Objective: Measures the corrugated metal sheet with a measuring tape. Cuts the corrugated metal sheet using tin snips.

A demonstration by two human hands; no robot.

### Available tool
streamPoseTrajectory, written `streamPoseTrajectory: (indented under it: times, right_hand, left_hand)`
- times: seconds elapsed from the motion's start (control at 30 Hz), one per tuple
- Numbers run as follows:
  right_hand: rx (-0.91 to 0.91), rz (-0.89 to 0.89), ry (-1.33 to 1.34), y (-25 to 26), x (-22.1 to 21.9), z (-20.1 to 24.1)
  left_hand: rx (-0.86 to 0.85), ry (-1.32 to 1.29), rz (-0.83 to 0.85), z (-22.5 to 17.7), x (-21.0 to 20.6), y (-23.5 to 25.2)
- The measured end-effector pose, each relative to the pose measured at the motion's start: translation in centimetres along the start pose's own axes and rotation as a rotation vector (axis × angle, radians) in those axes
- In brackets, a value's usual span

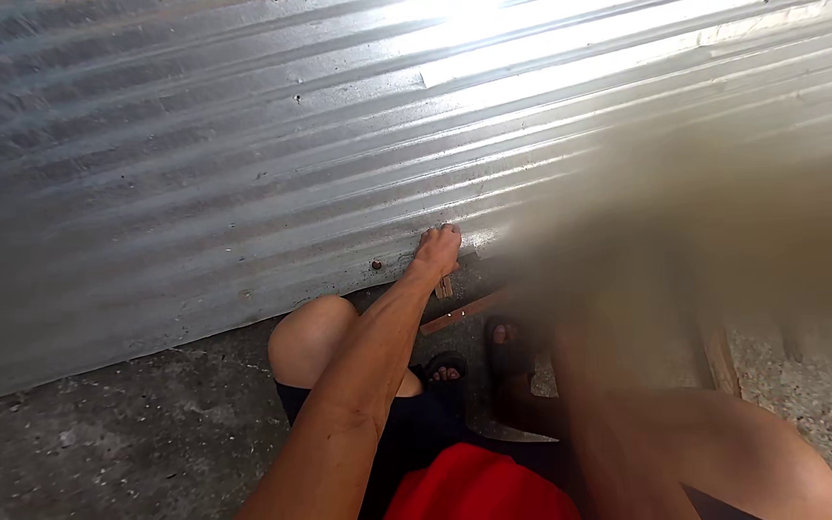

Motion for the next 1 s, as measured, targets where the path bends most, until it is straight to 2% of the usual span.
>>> streamPoseTrajectory:
  times: [0.07,0.1,0.13,0.2,0.23,0.3,0.43,0.6,0.8,0.93,1.0]
  right_hand:
    - [0.261,-0.084,0.062,-0.3,0.2,1.9]
    - [0.35,-0.014,0.187,-1.1,0.1,3.7]
    - [0.389,0.143,0.371,-1.7,-0.8,5.5]
    - [0.311,0.556,0.794,-3.0,-4.0,8.8]
    - [0.24,0.689,0.948,-3.6,-5.7,9.9]
    - [0.142,0.821,1.132,-4.1,-8.1,11.7]
    - [0.132,0.893,1.404,-4.4,-10.1,13.7]
    - [0.133,0.828,1.57,-3.8,-12.1,13.1]
    - [0.149,0.862,1.807,-2.5,-15.4,12.9]
    - [0.172,0.866,1.845,-2.1,-16.2,13.0]
    - [0.192,0.818,1.751,-2.6,-15.4,13.2]
  left_hand:
    - [0.008,0.013,0.012,0.1,0.0,0.0]
    - [0.01,0.016,0.013,0.1,0.1,0.1]
    - [0.01,0.018,0.011,0.1,0.1,0.1]
    - [0.006,0.018,0.01,0.1,0.1,0.1]
    - [0.005,0.018,0.013,0.1,0.1,0.0]
    - [0.003,0.029,0.018,0.1,0.3,0.1]
    - [-0.001,0.026,0.031,0.3,0.4,0.3]
    - [-0.044,0.038,0.02,0.3,0.6,-0.1]
    - [-0.036,0.051,-0.01,0.3,0.5,-0.1]
    - [-0.037,0.051,0.003,0.3,0.5,0.2]
    - [-0.04,0.069,-0.002,0.5,0.5,0.4]
Point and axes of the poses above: each hand's wrist, its own y-axis towards the middle knuckle, its own x-axis out of the back of the hand, z = x × y, the point moved 5 cm from there along y, towards the middle knuckle, and after that the axes turned 5 degrees about z, right-handed, at the moved point
